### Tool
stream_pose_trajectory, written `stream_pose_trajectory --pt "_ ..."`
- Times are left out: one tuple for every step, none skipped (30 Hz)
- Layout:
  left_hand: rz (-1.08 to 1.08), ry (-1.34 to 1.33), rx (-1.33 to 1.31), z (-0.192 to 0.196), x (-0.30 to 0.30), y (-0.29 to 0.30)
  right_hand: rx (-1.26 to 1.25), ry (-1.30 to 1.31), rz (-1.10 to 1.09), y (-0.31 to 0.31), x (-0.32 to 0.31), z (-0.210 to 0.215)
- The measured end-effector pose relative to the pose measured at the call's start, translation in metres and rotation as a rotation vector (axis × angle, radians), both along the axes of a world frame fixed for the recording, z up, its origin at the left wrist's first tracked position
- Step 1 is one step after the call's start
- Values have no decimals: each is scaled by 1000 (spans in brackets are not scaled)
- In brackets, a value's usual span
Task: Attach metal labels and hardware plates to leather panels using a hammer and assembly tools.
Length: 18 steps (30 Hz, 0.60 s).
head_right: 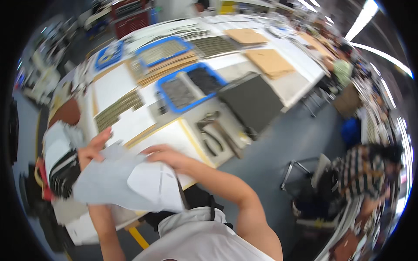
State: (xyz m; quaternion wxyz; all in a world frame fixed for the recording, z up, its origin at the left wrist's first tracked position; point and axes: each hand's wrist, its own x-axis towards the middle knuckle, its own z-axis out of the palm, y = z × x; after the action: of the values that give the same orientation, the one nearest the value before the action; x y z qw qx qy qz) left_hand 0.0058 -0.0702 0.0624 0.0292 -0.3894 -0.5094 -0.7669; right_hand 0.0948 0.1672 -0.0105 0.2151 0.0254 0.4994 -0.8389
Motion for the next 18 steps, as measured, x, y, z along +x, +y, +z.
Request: stream_pose_trajectory --pt "60 -105 -112 -12 -2 -19 95 -26 -102 8 10 3" --pt "117 -219 -207 -28 -5 -40 123 -16 -199 13 19 4" --pt "185 -398 -239 -41 -2 -49 328 55 -234 19 27 6" --pt "248 -579 -263 -50 4 -53 486 85 -289 23 36 8" --pt "232 -696 -225 -55 9 -57 630 140 -340 27 40 -8" --pt "213 -810 -177 -60 14 -63 684 154 -348 27 43 -11" --pt "295 -816 -253 -70 22 -78 707 168 -340 21 42 -14" --pt "418 -850 -368 -67 29 -80 771 201 -351 20 42 -25" --pt "592 -609 -444 -79 30 -84 805 223 -358 16 42 -26" --pt "750 -359 -521 -90 31 -87 841 246 -370 13 41 -25" --pt "763 -372 -526 -88 32 -82 837 240 -351 15 42 -25" --pt "768 -236 -591 -79 35 -77 850 232 -337 16 40 -25" --pt "767 -97 -654 -71 37 -70 866 224 -325 15 39 -24" --pt "695 7 -762 -65 39 -58 866 222 -315 14 40 -21" --pt "619 114 -865 -61 40 -48 897 205 -335 12 41 -19" --pt "624 108 -865 -66 40 -39 929 189 -358 11 42 -17" --pt "584 230 -995 -74 39 -30 931 187 -357 10 45 -18" --pt "539 355 -1120 -81 38 -24 928 189 -387 9 48 -20"
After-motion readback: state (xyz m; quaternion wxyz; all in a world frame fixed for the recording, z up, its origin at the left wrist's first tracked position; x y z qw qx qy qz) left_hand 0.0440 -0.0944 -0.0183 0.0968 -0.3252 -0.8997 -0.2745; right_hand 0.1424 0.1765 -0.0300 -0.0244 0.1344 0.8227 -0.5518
